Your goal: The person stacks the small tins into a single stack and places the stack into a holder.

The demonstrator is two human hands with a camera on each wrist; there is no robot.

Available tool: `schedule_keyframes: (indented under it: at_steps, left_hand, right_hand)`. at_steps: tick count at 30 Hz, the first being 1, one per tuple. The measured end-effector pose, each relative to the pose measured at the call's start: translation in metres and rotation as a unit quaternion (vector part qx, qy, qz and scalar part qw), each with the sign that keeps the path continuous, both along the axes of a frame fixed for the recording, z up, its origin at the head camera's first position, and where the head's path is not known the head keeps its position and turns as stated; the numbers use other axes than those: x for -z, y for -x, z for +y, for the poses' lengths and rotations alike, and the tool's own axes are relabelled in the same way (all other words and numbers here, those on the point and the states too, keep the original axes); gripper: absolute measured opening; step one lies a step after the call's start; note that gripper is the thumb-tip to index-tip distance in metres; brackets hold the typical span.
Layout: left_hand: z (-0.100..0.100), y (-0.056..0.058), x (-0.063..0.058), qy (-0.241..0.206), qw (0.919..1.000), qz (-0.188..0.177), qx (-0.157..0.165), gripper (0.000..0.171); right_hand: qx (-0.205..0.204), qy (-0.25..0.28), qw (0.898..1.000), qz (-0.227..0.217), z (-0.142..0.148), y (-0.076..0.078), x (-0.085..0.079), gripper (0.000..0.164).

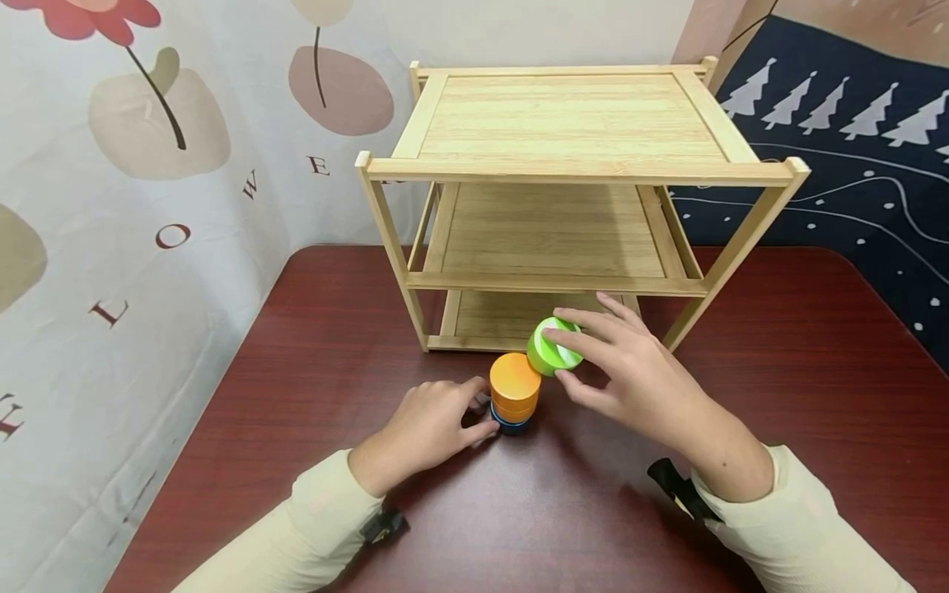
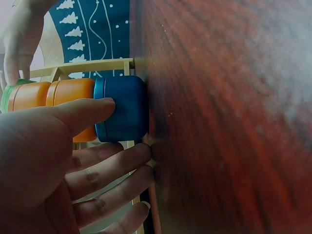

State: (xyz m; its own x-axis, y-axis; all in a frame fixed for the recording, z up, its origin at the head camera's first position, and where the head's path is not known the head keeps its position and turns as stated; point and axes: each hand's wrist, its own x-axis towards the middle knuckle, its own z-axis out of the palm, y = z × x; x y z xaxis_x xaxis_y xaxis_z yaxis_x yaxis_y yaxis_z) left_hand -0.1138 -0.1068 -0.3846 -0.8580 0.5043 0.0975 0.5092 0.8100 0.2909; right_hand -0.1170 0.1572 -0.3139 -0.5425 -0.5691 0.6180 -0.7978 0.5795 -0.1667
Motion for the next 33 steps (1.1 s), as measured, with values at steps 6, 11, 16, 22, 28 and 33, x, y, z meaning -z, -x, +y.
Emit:
schedule_keyframes:
  at_steps: [6,11,16,22,28,33]
  left_hand:
    - [-0.001,0.000,0.000,-0.002,1.0000,-0.002,0.000,0.037]
    - [-0.001,0.000,-0.001,-0.003,1.0000,-0.004,0.001,0.037]
    - [-0.001,0.000,-0.001,-0.001,1.0000,-0.003,0.000,0.038]
    - [0.000,0.000,-0.001,0.000,1.0000,-0.003,0.004,0.040]
    - [0.000,0.000,-0.002,0.001,1.0000,-0.008,0.004,0.042]
    - [-0.001,0.000,-0.001,0.001,1.0000,-0.009,0.004,0.042]
  right_hand:
    - [-0.017,0.008,1.000,0.021,-0.004,-0.003,-0.001,0.048]
    - [-0.030,0.016,0.999,0.035,-0.007,-0.006,-0.003,0.048]
    - [-0.043,0.026,0.998,0.050,-0.009,-0.007,-0.004,0.049]
    - [-0.057,0.038,0.996,0.050,-0.012,-0.008,-0.001,0.031]
    - [-0.062,0.044,0.996,0.041,-0.015,-0.009,0.001,0.036]
    - [-0.072,0.049,0.995,0.045,-0.018,-0.009,0.003,0.036]
